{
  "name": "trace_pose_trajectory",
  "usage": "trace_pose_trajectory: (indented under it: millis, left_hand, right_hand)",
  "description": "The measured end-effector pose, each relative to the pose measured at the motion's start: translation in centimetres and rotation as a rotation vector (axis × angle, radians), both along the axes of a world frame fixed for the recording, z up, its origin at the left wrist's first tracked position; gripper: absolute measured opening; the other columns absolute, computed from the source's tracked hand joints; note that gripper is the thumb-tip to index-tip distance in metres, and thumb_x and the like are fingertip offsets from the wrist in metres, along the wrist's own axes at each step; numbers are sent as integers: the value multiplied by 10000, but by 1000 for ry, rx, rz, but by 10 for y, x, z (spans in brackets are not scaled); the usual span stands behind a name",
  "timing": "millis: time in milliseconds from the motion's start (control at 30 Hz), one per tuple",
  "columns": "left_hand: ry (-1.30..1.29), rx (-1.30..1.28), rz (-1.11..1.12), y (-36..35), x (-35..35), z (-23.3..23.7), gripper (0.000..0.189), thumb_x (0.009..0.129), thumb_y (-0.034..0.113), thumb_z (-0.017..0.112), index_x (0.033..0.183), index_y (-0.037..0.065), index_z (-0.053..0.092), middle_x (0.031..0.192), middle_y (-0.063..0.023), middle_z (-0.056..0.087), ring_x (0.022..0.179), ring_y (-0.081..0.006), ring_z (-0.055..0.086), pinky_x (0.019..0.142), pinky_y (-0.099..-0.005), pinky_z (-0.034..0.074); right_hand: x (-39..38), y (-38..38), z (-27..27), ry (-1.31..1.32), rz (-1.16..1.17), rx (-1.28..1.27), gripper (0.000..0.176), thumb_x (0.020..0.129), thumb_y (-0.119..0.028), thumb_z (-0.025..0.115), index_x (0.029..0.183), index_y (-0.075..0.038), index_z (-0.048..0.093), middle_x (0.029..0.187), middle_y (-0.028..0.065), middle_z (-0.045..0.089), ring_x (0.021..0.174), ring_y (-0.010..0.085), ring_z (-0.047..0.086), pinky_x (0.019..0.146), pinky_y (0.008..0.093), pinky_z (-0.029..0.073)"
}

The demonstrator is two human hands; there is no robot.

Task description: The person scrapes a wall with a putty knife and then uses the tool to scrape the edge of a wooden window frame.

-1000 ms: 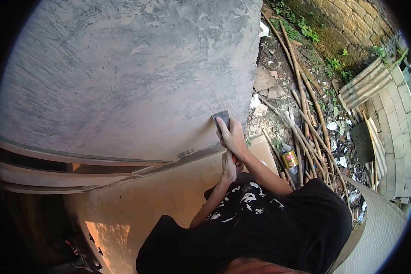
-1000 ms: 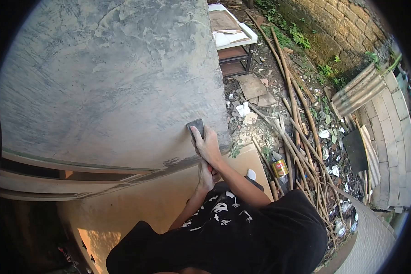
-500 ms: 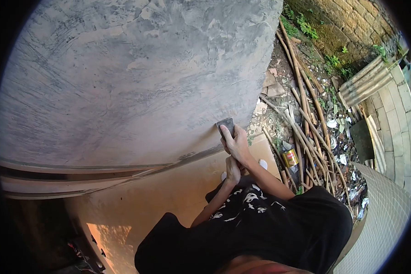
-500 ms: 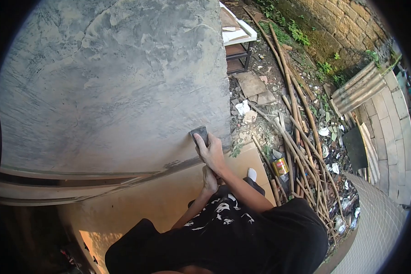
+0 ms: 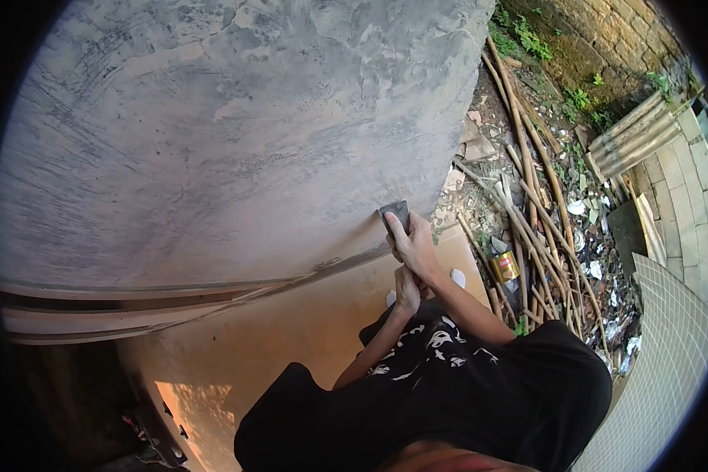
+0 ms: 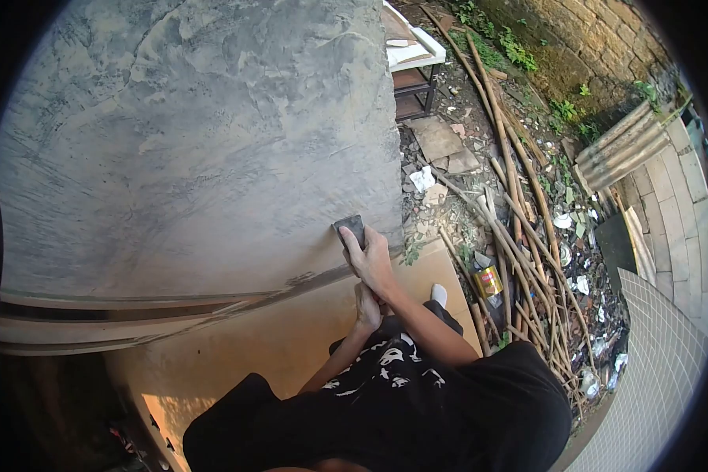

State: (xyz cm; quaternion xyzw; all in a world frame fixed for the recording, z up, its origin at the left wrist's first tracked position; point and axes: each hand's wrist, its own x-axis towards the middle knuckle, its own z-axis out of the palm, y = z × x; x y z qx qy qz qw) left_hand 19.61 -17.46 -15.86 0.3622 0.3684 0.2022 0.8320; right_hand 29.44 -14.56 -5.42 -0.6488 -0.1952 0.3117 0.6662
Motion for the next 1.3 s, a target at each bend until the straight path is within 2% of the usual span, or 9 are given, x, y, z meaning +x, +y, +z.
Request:
trace_pose_trajectory:
  millis: [300,367,700,767,900,1000,1100,1167,1300]
  left_hand:
    - [-15,130,43,0,2,-2,451,951,526,357,699,157,421,534,59,353,419,-59,317,363,-234,215]
    - [-38,14,-37,2,-2,-12,455,957,512,340,701,147,430,533,60,358,418,-58,317,364,-238,208]
    - [-40,113,-22,6,5,-13,523,948,566,299,693,138,458,514,54,359,367,-60,289,339,-239,186]
    - [-32,118,95,-1,5,-35,544,941,577,307,671,126,448,506,44,356,359,-70,304,328,-240,189]
    - [-12,179,-43,11,3,-29,533,925,611,317,770,121,459,537,41,388,381,-64,336,326,-242,225]
    - [-49,276,65,21,11,8,557,917,631,302,776,118,464,536,37,401,382,-64,354,328,-237,246]
    - [-50,192,27,18,9,-7,584,906,652,294,751,120,480,525,33,412,384,-71,377,327,-237,257]
    - [14,150,2,9,1,-14,592,903,662,277,735,130,474,515,41,392,377,-66,362,326,-237,245]
    - [-43,40,-66,3,-7,-19,584,897,673,274,684,153,436,494,52,340,362,-62,301,329,-235,214]
  right_hand:
    - [0,-1,7,14,-2,-15,377,906,-287,589,673,-4,500,476,13,470,402,72,420,380,260,332]
    - [1,-1,8,19,36,-38,373,908,-289,587,679,-6,507,478,8,471,407,70,422,382,258,331]
    - [3,1,12,11,27,-75,369,904,-280,590,692,18,533,481,30,482,423,87,441,411,282,351]
    - [0,1,-3,-107,0,17,361,922,-267,576,664,-28,493,469,2,474,380,57,415,351,232,294]
    - [0,4,-7,-88,1,9,359,921,-262,576,662,-28,493,474,0,480,396,54,425,363,226,302]
    - [2,10,19,-113,34,20,343,923,-255,574,678,-25,501,478,-6,475,397,53,423,368,222,304]
    - [-2,14,14,-257,49,90,325,921,-258,576,705,-24,514,478,-6,468,398,53,419,370,221,309]
    - [-4,5,-16,-39,16,-2,320,920,-260,579,711,-25,518,477,-5,465,393,54,418,363,222,310]
    - [-5,0,-3,4,43,-56,345,921,-268,577,681,-36,487,471,-1,465,363,63,404,333,237,291]
